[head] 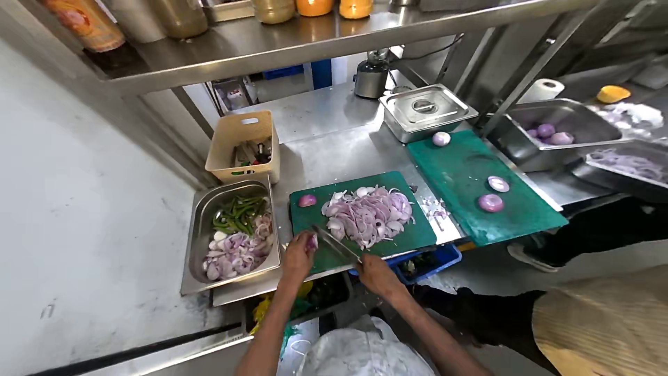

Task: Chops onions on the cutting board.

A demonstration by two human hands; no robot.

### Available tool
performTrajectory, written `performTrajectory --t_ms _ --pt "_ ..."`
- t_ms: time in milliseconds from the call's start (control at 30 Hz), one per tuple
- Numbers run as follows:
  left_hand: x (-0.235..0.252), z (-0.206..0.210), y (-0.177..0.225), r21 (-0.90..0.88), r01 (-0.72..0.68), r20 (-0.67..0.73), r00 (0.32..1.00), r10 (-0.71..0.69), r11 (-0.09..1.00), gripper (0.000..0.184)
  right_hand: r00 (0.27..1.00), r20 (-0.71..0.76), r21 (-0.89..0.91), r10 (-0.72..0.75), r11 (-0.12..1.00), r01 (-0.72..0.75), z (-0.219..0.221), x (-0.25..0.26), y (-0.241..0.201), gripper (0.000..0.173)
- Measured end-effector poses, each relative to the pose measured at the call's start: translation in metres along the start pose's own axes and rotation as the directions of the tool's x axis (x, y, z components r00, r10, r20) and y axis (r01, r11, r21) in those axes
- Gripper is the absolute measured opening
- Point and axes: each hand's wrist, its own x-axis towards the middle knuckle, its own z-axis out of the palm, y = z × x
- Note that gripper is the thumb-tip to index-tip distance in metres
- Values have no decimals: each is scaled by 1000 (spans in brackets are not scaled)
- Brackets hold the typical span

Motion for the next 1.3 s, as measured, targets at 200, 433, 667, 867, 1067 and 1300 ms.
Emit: performTrajectory --t_ms 200,433,667,867,1067,1300 --pt "9 21 13 -144 -93 -52 995 86 985 43 999 -45 -79 7 997 -11 -30 -9 3 39" --pt "23 4 -4 -161 -346 30 934 355 924 25 998 46 -217 40 976 -29 -12 -5 -13 43" --pt "44 -12 13 -117 -463 194 857 477 879 15 998 43 -349 45 937 -27 -66 -36 -38 34" --pt "44 -10 6 -136 -498 162 842 515 856 12 996 80 -266 -36 962 56 -33 17 -20 40" --pt "46 -5 0 -160 -499 165 837 522 852 11 999 53 -324 5 946 13 -45 -3 -31 38" --pt "42 -8 4 -142 -518 120 837 534 844 9 997 66 -368 -35 928 57 -65 -9 -34 38"
